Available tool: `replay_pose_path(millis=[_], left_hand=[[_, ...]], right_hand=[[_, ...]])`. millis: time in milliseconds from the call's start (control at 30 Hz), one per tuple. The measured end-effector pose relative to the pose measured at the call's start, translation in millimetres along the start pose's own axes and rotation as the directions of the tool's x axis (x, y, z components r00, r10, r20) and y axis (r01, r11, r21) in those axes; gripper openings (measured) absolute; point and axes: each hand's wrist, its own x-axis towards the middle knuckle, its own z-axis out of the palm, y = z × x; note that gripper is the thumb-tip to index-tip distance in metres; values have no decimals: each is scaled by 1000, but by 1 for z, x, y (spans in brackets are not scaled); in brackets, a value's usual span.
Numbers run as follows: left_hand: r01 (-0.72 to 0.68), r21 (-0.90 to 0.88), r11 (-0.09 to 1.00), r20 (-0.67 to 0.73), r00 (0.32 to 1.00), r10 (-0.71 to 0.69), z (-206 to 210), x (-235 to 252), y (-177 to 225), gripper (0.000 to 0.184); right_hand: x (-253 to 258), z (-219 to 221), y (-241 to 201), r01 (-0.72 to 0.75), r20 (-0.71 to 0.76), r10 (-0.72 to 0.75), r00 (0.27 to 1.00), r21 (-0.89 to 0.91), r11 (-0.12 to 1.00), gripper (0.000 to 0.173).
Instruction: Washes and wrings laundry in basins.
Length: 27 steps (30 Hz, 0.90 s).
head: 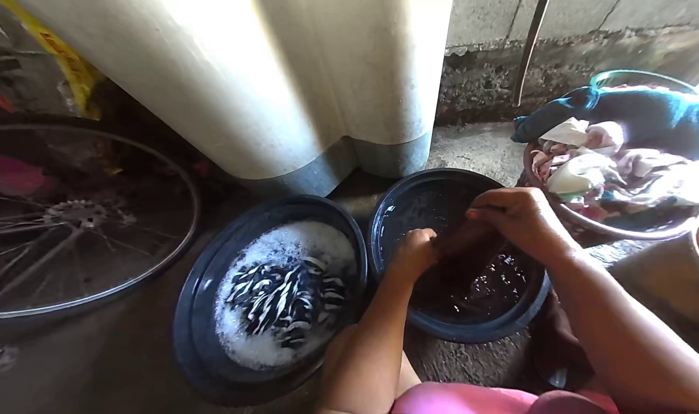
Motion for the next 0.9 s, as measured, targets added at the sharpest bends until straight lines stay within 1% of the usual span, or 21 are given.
replay_pose_path(millis=[33,67,133,167,233,267,300,333,400,433,467,500,533,600,633,700,733,767,800,833,900], left_hand=[[1,7,1000,-2,1000,-1,-1,-1,-1,32],[-41,-6,999,-29,999,41,-3,-3,-3,29],[-193,-117,974,-141,974,176,-10,-4,-10,26],[-244,-197,949,-198,958,205,-12,-4,-14,26],[-360,-364,859,-349,908,232,-11,-3,-19,18],[-423,-436,794,-417,877,238,-10,-4,-17,13],[-480,-497,723,-472,849,239,-10,-6,-14,9],[-524,-541,658,-510,826,240,-9,-7,-11,7],[-583,-556,593,-546,794,269,-4,-8,-7,9],[-594,-560,578,-553,787,274,-2,-8,-5,9],[-595,-584,552,-563,787,253,-2,-9,-4,9],[-594,-628,503,-582,787,203,-3,-9,-4,10],[-595,-673,439,-605,785,137,-6,-9,-7,13],[-622,-699,354,-665,747,1,-18,-10,-17,17],[-641,-689,337,-697,714,-67,-25,-10,-21,19],[-667,-661,344,-744,642,-187,-31,-9,-25,22],[-661,-655,367,-752,615,-237,-31,-9,-26,22],[-640,-656,401,-753,595,-283,-31,-7,-27,20],[-601,-655,458,-752,581,-311,-33,-6,-28,16],[-539,-642,545,-752,579,-314,-34,-5,-31,10],[-387,-551,740,-762,595,-256,-32,-3,-36,6]], right_hand=[[2,-6,1,6,-41,-7,999,-6,1000,4],[3,-11,4,-7,-69,7,998,-2,1000,1],[5,-17,16,-95,-60,97,993,36,995,7],[5,-17,25,-162,-10,162,987,48,986,13],[-3,-3,50,-286,188,281,941,-3,958,39],[-10,12,65,-335,289,343,894,-79,939,51],[-18,31,78,-386,351,421,837,-168,907,58],[-27,52,88,-445,384,513,768,-255,858,57],[-42,92,98,-550,385,677,627,-396,735,45],[-47,108,99,-566,381,709,594,-428,705,43],[-52,123,103,-548,398,700,593,-437,713,42],[-59,136,115,-504,434,668,605,-442,742,41],[-68,148,130,-461,482,641,597,-448,766,41],[-87,162,151,-432,547,633,548,-462,774,45],[-96,165,158,-448,553,643,530,-461,766,49],[-113,164,168,-513,553,679,483,-449,731,58],[-118,158,171,-542,548,694,467,-443,714,58],[-118,150,172,-584,533,706,466,-414,698,55],[-116,141,172,-638,511,711,483,-350,685,50],[-113,130,171,-688,482,711,512,-265,675,45],[-104,105,160,-746,403,705,584,-75,661,36]])
